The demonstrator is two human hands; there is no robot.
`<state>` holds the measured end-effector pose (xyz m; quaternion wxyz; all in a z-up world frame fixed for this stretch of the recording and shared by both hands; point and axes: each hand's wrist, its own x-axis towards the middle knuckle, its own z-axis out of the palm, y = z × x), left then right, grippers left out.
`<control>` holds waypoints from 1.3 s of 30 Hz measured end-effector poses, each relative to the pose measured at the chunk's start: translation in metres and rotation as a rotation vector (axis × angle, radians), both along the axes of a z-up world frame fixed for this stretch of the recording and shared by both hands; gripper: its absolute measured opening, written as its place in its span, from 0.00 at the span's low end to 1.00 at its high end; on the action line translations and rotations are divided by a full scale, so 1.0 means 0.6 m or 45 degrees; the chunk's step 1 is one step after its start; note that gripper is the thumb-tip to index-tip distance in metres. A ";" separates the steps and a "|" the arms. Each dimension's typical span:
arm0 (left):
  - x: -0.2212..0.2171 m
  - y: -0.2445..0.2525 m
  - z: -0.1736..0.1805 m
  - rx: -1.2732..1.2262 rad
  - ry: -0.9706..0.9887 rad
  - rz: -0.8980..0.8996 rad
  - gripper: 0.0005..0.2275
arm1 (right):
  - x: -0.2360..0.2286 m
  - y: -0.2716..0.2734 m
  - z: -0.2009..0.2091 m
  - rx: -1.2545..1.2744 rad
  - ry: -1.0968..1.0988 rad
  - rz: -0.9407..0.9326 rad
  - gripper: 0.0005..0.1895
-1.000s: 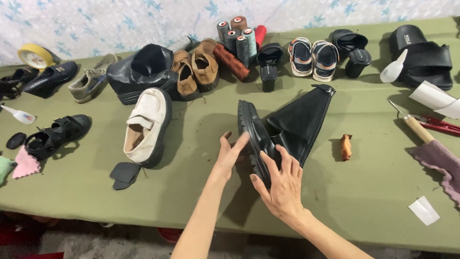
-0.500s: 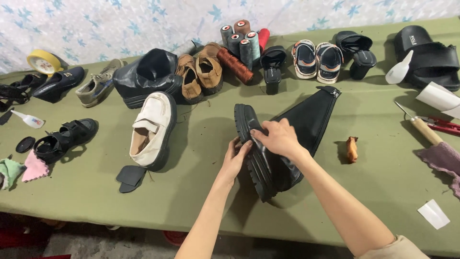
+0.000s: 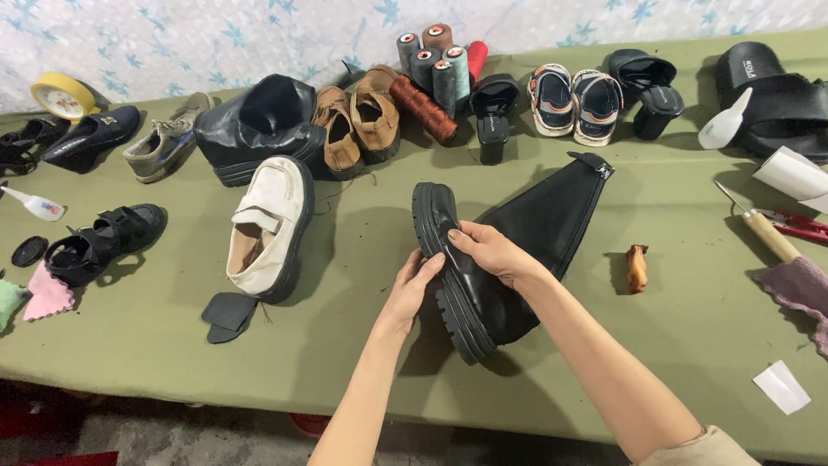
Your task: The person cleans a black leather boot with a cloth, then applies a white liquid from a bottle to the sole and presses the sole to the boot.
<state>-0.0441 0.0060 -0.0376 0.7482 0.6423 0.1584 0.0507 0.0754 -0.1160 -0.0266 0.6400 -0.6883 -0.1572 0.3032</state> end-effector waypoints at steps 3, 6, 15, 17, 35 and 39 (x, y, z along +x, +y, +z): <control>0.025 0.047 -0.111 -0.030 0.037 -0.010 0.36 | -0.014 -0.005 0.014 0.076 0.064 -0.037 0.11; 0.027 0.051 -0.111 -0.044 0.060 -0.006 0.37 | -0.010 -0.003 0.008 0.116 0.100 -0.038 0.13; 0.012 0.003 0.024 0.021 0.172 0.091 0.40 | 0.086 0.032 -0.209 -0.251 -0.445 -0.117 0.16; 0.019 0.000 0.052 0.153 0.180 0.100 0.42 | 0.053 0.025 -0.159 -0.313 -0.457 -0.099 0.21; 0.086 0.030 -0.012 0.694 0.036 0.221 0.34 | 0.047 0.017 -0.192 -0.161 -0.227 -0.169 0.22; 0.085 0.029 -0.010 0.788 0.030 0.215 0.33 | 0.037 0.017 -0.185 -0.136 -0.263 -0.214 0.17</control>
